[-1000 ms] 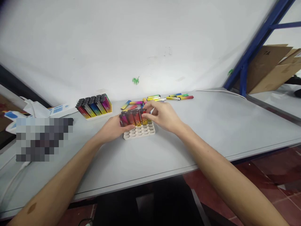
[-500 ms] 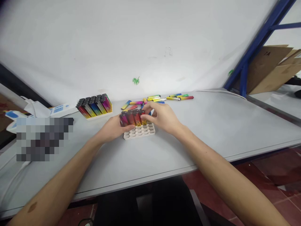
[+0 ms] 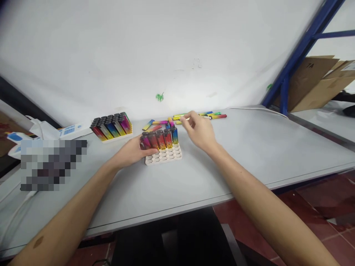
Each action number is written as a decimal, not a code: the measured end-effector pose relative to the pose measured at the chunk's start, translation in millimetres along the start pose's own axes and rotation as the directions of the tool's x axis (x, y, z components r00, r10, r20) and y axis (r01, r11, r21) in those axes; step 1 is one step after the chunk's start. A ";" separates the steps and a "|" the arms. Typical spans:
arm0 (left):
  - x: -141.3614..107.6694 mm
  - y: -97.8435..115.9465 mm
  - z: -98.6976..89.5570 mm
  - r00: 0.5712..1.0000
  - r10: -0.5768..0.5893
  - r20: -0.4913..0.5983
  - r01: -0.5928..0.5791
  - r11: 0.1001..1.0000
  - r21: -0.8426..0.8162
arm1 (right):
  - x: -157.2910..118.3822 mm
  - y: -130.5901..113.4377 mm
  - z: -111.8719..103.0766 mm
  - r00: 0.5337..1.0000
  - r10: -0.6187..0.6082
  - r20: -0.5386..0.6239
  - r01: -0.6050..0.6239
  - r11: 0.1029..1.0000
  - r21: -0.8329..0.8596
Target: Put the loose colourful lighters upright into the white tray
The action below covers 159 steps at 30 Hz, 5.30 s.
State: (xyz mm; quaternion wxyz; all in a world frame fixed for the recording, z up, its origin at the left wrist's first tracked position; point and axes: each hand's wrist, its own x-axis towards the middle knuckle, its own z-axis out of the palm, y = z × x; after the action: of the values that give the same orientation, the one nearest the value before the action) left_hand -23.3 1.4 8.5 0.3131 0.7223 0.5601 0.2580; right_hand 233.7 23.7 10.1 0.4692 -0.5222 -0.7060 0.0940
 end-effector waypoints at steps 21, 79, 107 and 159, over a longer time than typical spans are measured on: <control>1.0 -4.3 -7.9 0.998 0.003 0.069 0.001 0.998 -0.064 | 23.9 72.9 3.8 0.920 0.392 0.018 -0.293 0.717 -0.633; 4.0 -13.7 -6.5 0.997 0.051 0.063 -0.052 0.999 0.009 | 9.5 5.4 9.4 0.731 0.266 0.628 -0.649 0.553 0.522; 2.6 -11.1 -6.4 0.998 0.027 0.060 -0.029 0.999 0.030 | 8.5 -1.6 13.0 0.762 0.300 0.575 -0.626 0.571 0.532; 3.3 -9.4 -4.7 0.999 0.006 0.038 -0.009 0.996 0.093 | 23.0 68.3 -5.9 0.974 0.207 -0.090 -0.226 0.907 -0.355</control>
State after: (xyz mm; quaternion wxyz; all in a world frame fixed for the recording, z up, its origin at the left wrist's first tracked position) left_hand -32.1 7.0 4.8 0.2886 0.7431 0.5628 0.2188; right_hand 282.2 70.5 -16.3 0.3691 -0.6770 -0.6368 0.0003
